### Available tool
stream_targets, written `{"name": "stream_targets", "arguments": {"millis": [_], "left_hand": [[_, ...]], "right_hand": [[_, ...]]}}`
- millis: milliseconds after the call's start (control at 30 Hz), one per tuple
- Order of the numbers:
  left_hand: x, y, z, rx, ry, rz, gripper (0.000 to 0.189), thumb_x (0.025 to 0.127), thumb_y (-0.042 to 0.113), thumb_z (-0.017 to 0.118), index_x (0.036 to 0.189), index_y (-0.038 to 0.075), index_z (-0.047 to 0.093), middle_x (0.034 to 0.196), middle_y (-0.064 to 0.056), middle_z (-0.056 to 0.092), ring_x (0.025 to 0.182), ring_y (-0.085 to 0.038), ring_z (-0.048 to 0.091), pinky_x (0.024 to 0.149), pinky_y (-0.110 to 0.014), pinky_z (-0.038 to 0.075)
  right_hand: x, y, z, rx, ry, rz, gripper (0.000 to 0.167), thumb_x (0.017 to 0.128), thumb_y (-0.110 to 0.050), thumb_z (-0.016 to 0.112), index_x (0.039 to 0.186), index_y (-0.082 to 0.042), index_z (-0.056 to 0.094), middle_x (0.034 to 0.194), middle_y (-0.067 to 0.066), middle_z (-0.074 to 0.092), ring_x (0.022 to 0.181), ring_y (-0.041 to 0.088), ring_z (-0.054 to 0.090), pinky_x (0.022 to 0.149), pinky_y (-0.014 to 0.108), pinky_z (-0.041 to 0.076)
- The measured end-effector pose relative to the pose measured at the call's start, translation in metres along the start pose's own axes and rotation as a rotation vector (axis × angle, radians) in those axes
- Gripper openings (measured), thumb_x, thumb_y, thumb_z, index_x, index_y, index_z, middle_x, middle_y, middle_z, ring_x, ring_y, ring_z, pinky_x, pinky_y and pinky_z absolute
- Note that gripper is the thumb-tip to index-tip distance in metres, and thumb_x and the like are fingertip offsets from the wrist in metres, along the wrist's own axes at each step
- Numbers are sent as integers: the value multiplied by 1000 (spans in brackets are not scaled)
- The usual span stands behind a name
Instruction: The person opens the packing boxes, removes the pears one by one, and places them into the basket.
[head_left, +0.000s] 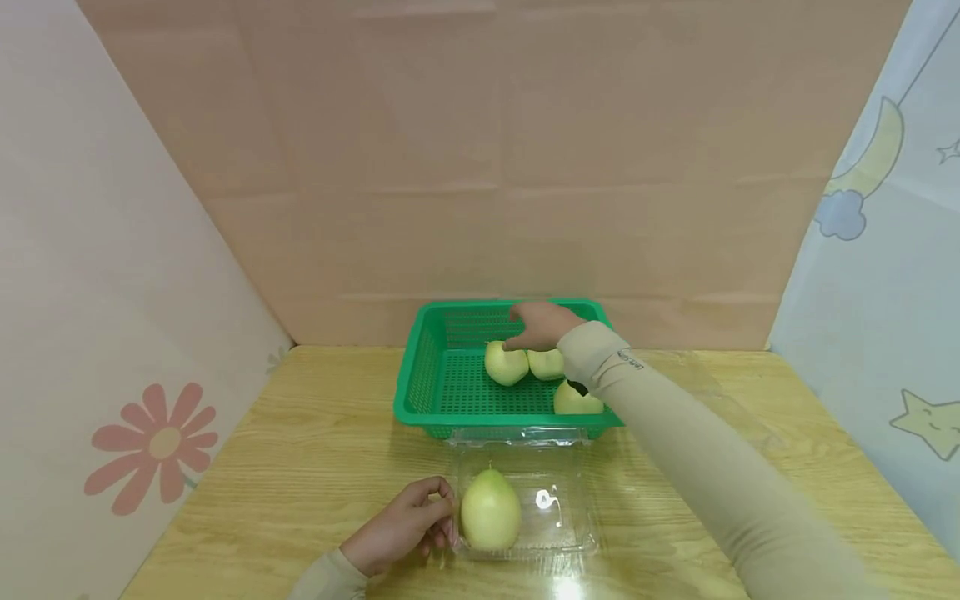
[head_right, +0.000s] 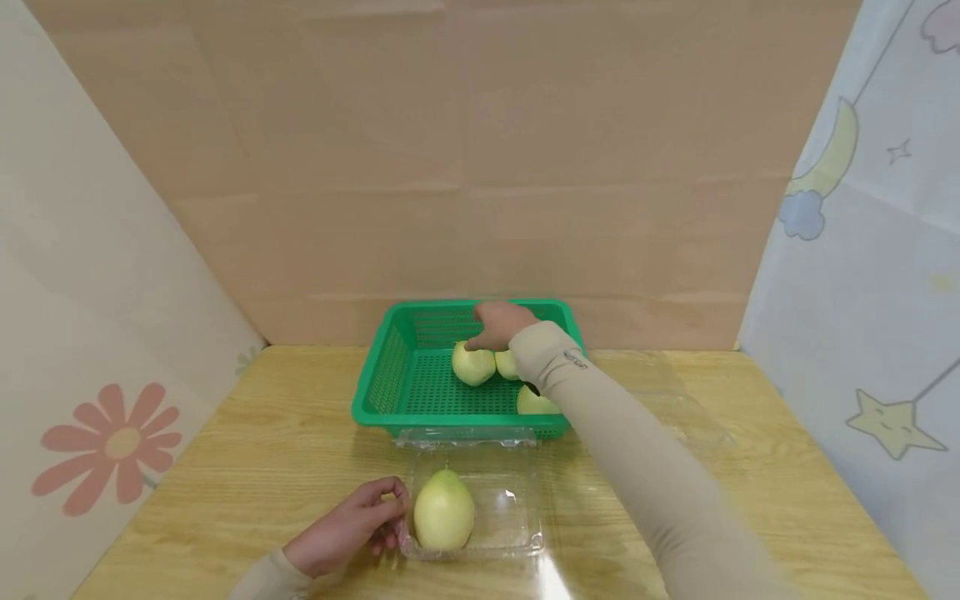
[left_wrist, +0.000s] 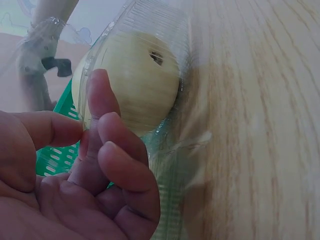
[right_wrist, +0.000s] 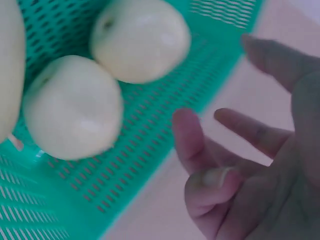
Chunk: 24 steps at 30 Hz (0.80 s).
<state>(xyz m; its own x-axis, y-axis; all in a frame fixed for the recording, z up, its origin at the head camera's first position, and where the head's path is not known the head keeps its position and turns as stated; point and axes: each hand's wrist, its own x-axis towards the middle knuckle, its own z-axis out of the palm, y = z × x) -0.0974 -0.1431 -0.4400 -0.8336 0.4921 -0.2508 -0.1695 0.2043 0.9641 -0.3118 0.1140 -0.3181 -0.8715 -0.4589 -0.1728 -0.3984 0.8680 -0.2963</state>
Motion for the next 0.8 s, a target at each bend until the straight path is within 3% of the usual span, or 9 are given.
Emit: {"name": "stream_targets", "arguments": {"millis": [167, 267, 367, 500, 600, 667, 800], "left_hand": [[0, -1, 1, -1, 6, -1, 19, 106, 20, 46, 99, 3, 53, 74, -3, 64, 63, -15, 54, 51, -26, 41], [0, -1, 1, 0, 12, -4, 20, 106, 20, 46, 99, 3, 53, 74, -3, 64, 63, -15, 54, 51, -26, 41], [0, -1, 3, -2, 17, -3, 20, 106, 21, 47, 99, 3, 53, 74, -3, 63, 63, -14, 54, 51, -26, 40], [2, 0, 6, -1, 18, 5, 21, 106, 22, 47, 99, 3, 53, 75, -3, 63, 63, -14, 54, 51, -25, 41], [4, 1, 7, 3, 14, 9, 22, 107, 22, 47, 99, 3, 54, 75, -3, 63, 63, -14, 54, 51, -25, 41], [5, 2, 7, 4, 10, 8, 22, 107, 22, 47, 99, 3, 54, 75, -3, 64, 63, -14, 54, 51, -25, 41], [6, 1, 7, 1, 1, 3, 22, 107, 23, 47, 99, 3, 54, 75, -3, 64, 63, -14, 54, 52, -25, 41]], "right_hand": [[-44, -5, -24, 102, 114, -85, 53, 94, -33, 68, 135, -2, 54, 134, 19, 59, 123, 36, 56, 99, 51, 48], [-77, -7, -29, 130, 205, -120, 43, 94, -30, 68, 126, -2, 60, 119, 16, 65, 111, 32, 61, 94, 49, 49], [-111, -6, -27, 158, 305, -127, 30, 95, -28, 68, 115, -5, 65, 104, 8, 67, 87, 22, 64, 83, 42, 51], [-154, -5, -16, 220, 437, -169, 13, 96, -27, 67, 95, -14, 67, 84, -3, 63, 59, 12, 53, 63, 30, 47], [-183, -7, -4, 244, 515, -240, 16, 96, -24, 69, 81, -21, 63, 69, -10, 57, 53, 7, 47, 54, 25, 43], [-200, -11, 5, 238, 524, -305, 20, 94, -23, 71, 77, -26, 61, 64, -16, 53, 52, 2, 45, 51, 22, 41], [-221, -22, 31, 194, 432, -443, 18, 94, -26, 72, 80, -32, 62, 68, -25, 54, 55, -7, 44, 51, 16, 40]]}}
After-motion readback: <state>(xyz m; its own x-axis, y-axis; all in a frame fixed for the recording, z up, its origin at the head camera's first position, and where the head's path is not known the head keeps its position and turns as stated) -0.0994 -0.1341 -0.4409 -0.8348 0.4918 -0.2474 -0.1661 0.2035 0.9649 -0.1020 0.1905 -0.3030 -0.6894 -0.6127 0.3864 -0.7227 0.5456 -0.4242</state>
